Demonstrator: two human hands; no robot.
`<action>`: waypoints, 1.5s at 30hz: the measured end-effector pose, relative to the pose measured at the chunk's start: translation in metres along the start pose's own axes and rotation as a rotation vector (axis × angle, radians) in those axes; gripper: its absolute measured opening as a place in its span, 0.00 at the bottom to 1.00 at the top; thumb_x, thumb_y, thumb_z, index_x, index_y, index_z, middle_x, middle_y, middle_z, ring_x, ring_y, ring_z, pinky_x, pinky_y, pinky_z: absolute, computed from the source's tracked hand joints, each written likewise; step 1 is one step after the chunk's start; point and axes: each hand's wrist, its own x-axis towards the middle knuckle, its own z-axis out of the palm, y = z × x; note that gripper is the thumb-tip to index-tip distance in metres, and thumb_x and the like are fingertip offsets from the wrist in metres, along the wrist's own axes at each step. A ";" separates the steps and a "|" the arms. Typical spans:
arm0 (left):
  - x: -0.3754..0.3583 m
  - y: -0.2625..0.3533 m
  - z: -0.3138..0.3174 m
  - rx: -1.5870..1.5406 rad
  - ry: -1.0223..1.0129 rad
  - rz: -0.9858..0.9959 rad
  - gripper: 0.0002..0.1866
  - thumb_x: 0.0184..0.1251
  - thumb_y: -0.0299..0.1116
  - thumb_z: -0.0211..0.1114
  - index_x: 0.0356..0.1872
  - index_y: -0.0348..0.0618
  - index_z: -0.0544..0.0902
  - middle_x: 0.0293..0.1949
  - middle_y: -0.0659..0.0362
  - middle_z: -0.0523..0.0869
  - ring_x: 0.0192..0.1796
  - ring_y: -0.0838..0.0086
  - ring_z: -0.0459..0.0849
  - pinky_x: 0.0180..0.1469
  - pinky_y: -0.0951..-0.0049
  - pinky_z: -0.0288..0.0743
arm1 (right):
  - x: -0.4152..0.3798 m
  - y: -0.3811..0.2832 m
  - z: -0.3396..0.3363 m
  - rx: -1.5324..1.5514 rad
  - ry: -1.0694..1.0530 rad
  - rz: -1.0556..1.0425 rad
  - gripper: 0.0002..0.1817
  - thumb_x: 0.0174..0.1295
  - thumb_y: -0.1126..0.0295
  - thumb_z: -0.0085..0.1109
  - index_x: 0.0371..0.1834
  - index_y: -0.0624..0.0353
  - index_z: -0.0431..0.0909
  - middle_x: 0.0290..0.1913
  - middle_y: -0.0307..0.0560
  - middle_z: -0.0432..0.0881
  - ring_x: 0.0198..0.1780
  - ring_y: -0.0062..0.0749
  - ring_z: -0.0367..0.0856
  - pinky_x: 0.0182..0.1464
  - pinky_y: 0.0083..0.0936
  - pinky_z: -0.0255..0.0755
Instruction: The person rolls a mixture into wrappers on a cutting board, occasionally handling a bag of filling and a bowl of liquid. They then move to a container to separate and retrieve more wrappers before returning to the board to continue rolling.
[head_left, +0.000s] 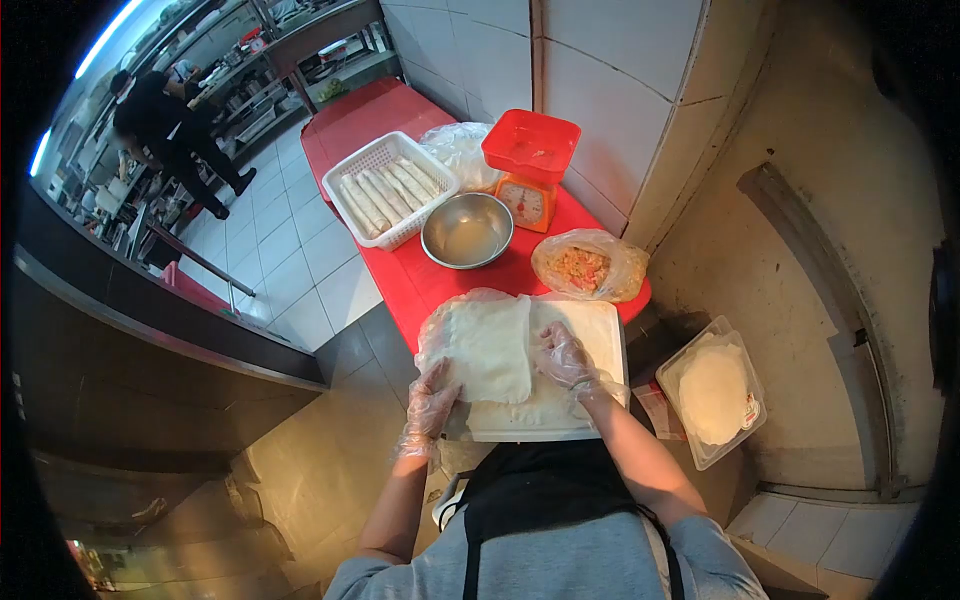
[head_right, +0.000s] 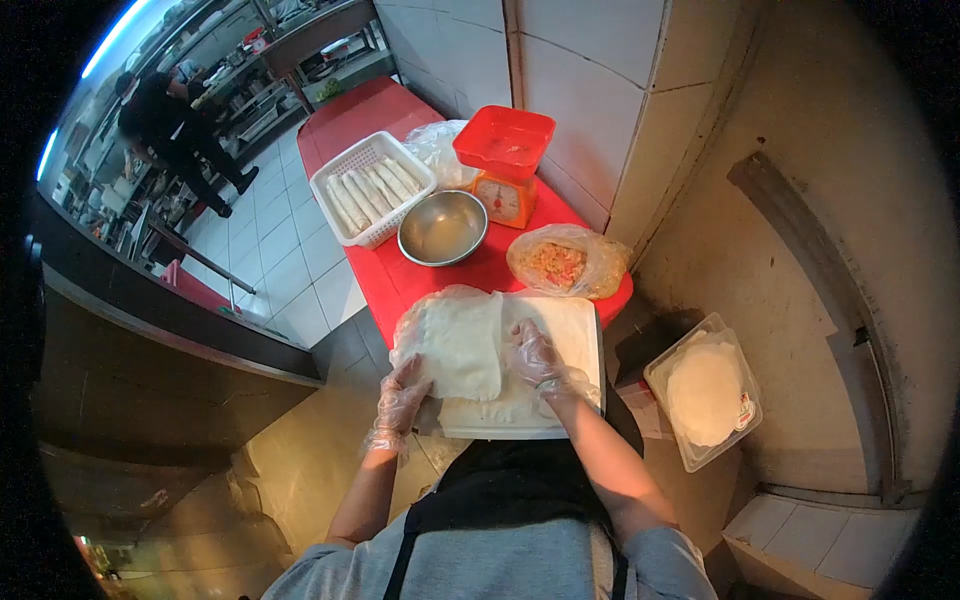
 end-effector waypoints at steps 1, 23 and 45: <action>-0.001 0.005 0.001 -0.018 -0.016 -0.033 0.29 0.61 0.20 0.68 0.66 0.32 0.75 0.57 0.58 0.83 0.47 0.77 0.84 0.48 0.76 0.80 | 0.000 -0.002 -0.003 -0.013 0.034 -0.003 0.17 0.56 0.68 0.64 0.47 0.60 0.74 0.36 0.46 0.78 0.35 0.32 0.80 0.36 0.34 0.77; -0.026 0.107 -0.096 -0.462 0.337 0.206 0.36 0.58 0.16 0.63 0.73 0.37 0.69 0.60 0.58 0.81 0.34 0.85 0.81 0.31 0.86 0.74 | 0.120 -0.124 -0.024 -0.909 0.166 -0.467 0.36 0.65 0.36 0.51 0.26 0.64 0.85 0.31 0.59 0.86 0.39 0.50 0.86 0.47 0.46 0.76; -0.026 0.106 -0.104 -0.451 0.311 0.233 0.35 0.58 0.14 0.62 0.71 0.35 0.71 0.66 0.50 0.77 0.62 0.66 0.81 0.63 0.66 0.77 | 0.093 -0.116 -0.043 -0.002 -0.393 -0.430 0.24 0.75 0.52 0.50 0.59 0.62 0.78 0.59 0.53 0.82 0.65 0.44 0.77 0.67 0.37 0.68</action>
